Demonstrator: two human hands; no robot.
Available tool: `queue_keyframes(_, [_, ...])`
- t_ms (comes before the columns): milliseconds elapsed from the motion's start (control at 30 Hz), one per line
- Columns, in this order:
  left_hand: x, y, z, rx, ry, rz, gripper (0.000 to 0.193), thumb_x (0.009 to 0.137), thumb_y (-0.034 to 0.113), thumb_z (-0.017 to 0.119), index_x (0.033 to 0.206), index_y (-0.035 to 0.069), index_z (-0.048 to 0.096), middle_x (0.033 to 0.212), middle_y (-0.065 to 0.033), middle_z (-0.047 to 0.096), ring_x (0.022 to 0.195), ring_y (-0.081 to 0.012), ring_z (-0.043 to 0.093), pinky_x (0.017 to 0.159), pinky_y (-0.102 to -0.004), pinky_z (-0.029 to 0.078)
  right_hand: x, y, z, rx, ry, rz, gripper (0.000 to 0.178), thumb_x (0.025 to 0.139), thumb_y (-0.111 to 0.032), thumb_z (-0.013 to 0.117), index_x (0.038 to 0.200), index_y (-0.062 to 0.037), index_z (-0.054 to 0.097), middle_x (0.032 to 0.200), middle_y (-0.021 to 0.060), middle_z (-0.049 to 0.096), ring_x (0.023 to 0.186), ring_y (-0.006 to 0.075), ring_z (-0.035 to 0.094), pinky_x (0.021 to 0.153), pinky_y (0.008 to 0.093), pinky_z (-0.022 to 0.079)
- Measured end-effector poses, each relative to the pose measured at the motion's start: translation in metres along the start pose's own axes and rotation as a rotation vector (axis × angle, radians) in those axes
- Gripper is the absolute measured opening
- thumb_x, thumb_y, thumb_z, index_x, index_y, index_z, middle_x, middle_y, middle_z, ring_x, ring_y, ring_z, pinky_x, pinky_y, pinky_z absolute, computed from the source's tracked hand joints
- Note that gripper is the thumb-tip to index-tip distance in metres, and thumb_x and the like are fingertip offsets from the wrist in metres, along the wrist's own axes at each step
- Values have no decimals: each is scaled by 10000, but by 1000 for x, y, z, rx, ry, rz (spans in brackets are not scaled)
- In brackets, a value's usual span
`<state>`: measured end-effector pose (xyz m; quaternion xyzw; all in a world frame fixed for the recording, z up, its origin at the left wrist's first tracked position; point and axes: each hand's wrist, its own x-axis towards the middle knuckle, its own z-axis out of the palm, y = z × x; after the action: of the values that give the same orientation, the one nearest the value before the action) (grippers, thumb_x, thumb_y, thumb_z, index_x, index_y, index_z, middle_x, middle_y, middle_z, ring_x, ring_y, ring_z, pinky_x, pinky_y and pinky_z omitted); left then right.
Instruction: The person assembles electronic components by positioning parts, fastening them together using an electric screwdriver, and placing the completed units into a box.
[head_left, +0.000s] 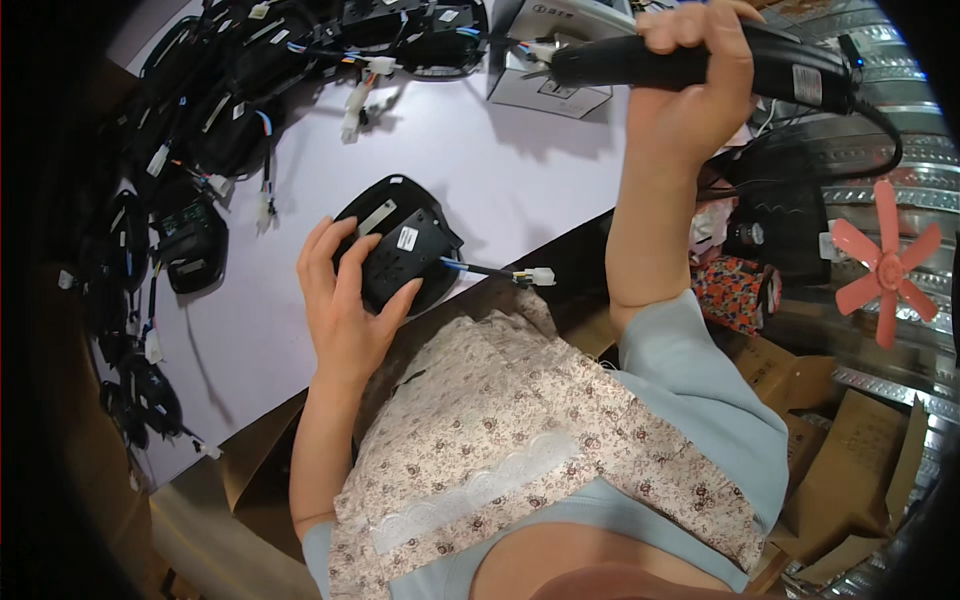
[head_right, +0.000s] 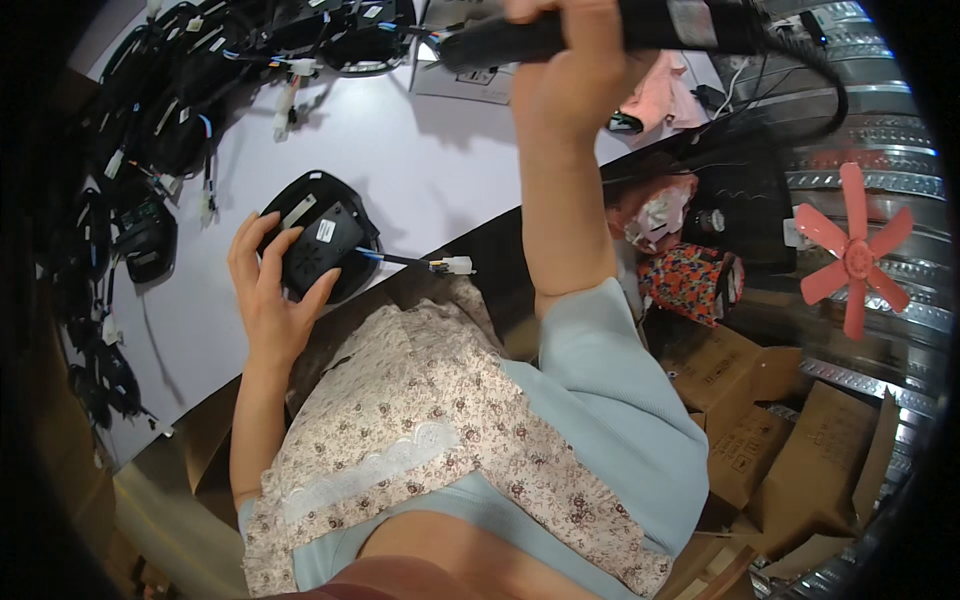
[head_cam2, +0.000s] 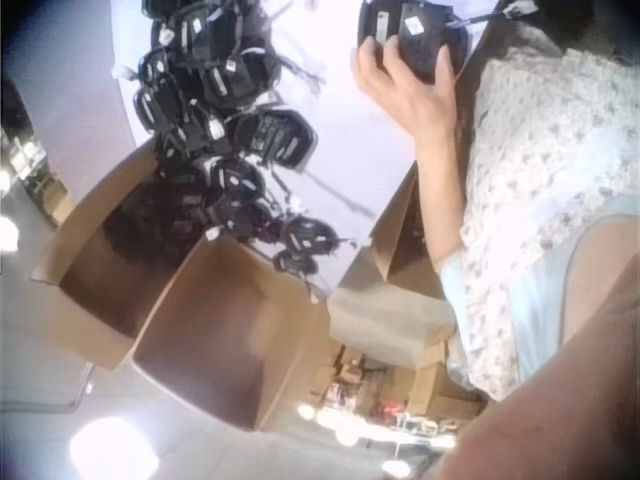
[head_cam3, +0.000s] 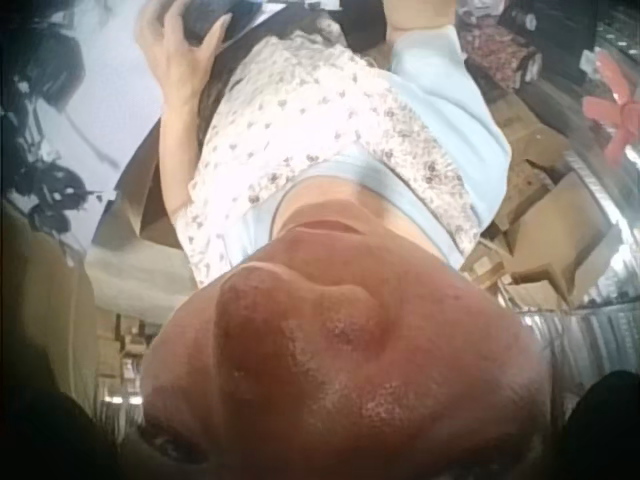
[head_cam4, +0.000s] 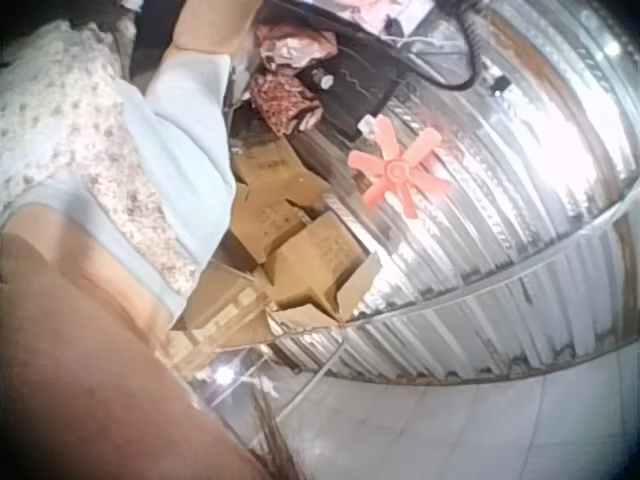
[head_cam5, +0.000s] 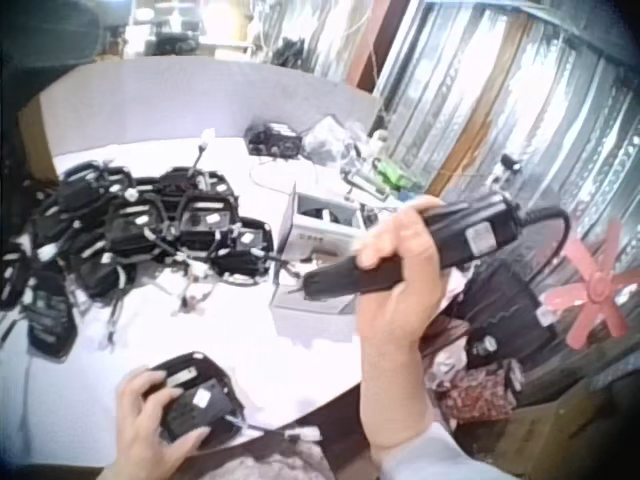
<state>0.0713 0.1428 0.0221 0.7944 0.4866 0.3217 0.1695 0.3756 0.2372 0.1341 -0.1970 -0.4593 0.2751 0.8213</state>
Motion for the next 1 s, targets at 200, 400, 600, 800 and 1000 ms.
queue_keyframes(200, [15,1,11,-35,-31,57,780,682,249,933,1348,79,565,1542,-171,378,1432,-399,364,1159,-495,364,22,9,-45,-179,175,-114,146,971,-34,645,1099,-44,576,753,50,591,623,160,584,615,293,496])
queue_keyframes(400, [4,-8,10,-297,-101,-183,692,736,149,867,1345,75,547,1544,-165,342,1406,-373,392,1130,-477,435,32,5,-51,-349,-597,113,151,888,-8,735,985,-6,620,788,80,648,653,142,632,628,284,526])
queue_keyframes(600, [14,-5,5,-175,-111,-100,569,740,179,840,1261,95,630,1512,-175,405,1332,-379,458,1091,-453,425,32,-1,-47,-281,-192,269,122,1016,-147,546,1125,-105,581,807,17,499,742,149,474,795,359,387])
queue_keyframes(800, [8,-12,10,-134,-62,-93,598,711,257,870,1239,93,644,1473,-153,483,1313,-373,475,1094,-459,402,-35,-2,17,295,-356,561,140,1030,-205,537,1134,-139,605,798,-8,485,715,148,451,764,359,372])
queue_keyframes(1000, [6,-13,11,-112,-69,-125,570,727,288,870,1218,106,646,1462,-137,515,1292,-362,507,1101,-462,368,-73,27,70,258,-695,526,177,1054,-181,517,1197,-104,589,845,23,546,706,139,509,707,357,439])
